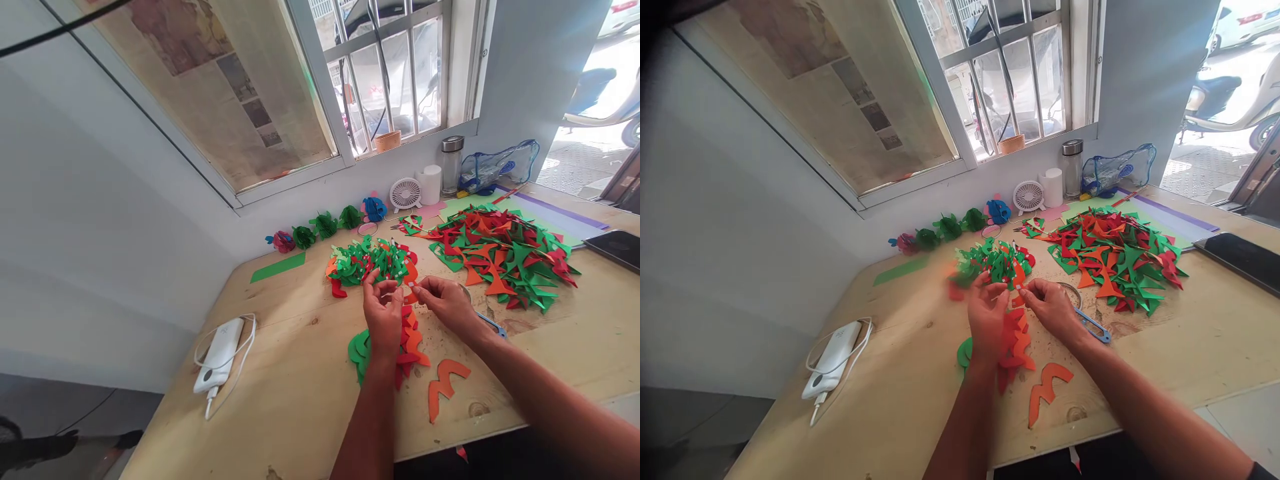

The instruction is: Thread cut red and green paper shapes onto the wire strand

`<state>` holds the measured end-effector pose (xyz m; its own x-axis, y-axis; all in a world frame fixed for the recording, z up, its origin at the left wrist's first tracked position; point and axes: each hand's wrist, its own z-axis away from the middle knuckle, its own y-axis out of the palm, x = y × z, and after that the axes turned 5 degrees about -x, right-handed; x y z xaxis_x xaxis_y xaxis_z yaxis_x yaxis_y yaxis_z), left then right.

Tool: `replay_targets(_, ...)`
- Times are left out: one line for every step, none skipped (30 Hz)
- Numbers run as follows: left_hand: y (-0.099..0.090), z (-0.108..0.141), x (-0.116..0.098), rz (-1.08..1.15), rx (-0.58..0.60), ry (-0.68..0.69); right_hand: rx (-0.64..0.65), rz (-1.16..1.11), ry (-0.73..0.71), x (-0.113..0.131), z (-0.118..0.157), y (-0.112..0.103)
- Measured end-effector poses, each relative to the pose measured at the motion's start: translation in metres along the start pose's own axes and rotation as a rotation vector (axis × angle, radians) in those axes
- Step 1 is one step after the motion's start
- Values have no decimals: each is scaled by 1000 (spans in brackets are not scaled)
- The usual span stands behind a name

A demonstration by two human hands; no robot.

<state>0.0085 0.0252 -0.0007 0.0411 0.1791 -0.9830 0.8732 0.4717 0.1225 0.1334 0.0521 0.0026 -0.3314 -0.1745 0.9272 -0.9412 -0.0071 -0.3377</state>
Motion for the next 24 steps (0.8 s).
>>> replay_targets(0, 1, 0, -17, -1, 27, -4, 38, -17, -1, 1, 0)
replay_targets(0, 1, -1, -33, 4, 52, -8, 72, -37, -1, 2, 1)
replay_targets(0, 2, -1, -47, 13, 71, -11, 101, -57, -1, 3, 2)
replay_targets(0, 3, -1, -59, 24, 85, -13, 126, -75, -1, 4, 2)
replay_targets(1, 3, 0, -67, 37, 93, -13, 149, -93, -1, 5, 3)
replay_targets(1, 4, 0, -72, 50, 94, -10, 171, -111, -2, 6, 4)
replay_targets(1, 4, 0, -73, 58, 91, -8, 193, -131, -2, 7, 5)
replay_targets(1, 5, -1, -68, 63, 83, -9, 215, -150, -2, 7, 7)
replay_targets(2, 5, -1, -57, 66, 72, -14, 235, -167, -3, 8, 8)
replay_targets(2, 5, -1, -42, 69, 56, -18, 252, -181, -3, 9, 9)
replay_targets(2, 5, -2, -25, 74, 36, -20, 264, -193, -4, 10, 10)
replay_targets(2, 4, -2, -9, 78, 13, -18, 274, -203, -4, 10, 11)
replay_targets(2, 4, -3, 5, 81, -11, -14, 284, -212, -5, 11, 12)
replay_targets(2, 4, -3, 14, 80, -31, -7, 292, -221, -5, 12, 12)
replay_targets(3, 4, -3, 21, 76, -47, -1, 298, -230, -5, 12, 13)
replay_targets(3, 4, -3, 25, 69, -57, 4, 300, -237, -5, 12, 13)
replay_targets(3, 4, -3, 30, 61, -61, 10, 299, -244, -6, 12, 14)
replay_targets(2, 4, -2, 34, 56, -62, 18, 295, -250, -6, 12, 14)
replay_targets(2, 4, -2, 37, 55, -61, 26, 289, -254, -6, 12, 14)
replay_targets(2, 4, -1, 40, 56, -61, 33, 285, -258, -6, 11, 14)
replay_targets(2, 4, -1, 41, 59, -60, 41, 281, -262, -6, 11, 14)
replay_targets(2, 4, 0, 41, 60, -56, 49, 277, -266, -6, 11, 14)
replay_targets(2, 4, 1, 41, 60, -52, 58, 273, -271, -6, 11, 14)
replay_targets(1, 4, 1, 41, 58, -49, 71, 268, -275, -6, 11, 14)
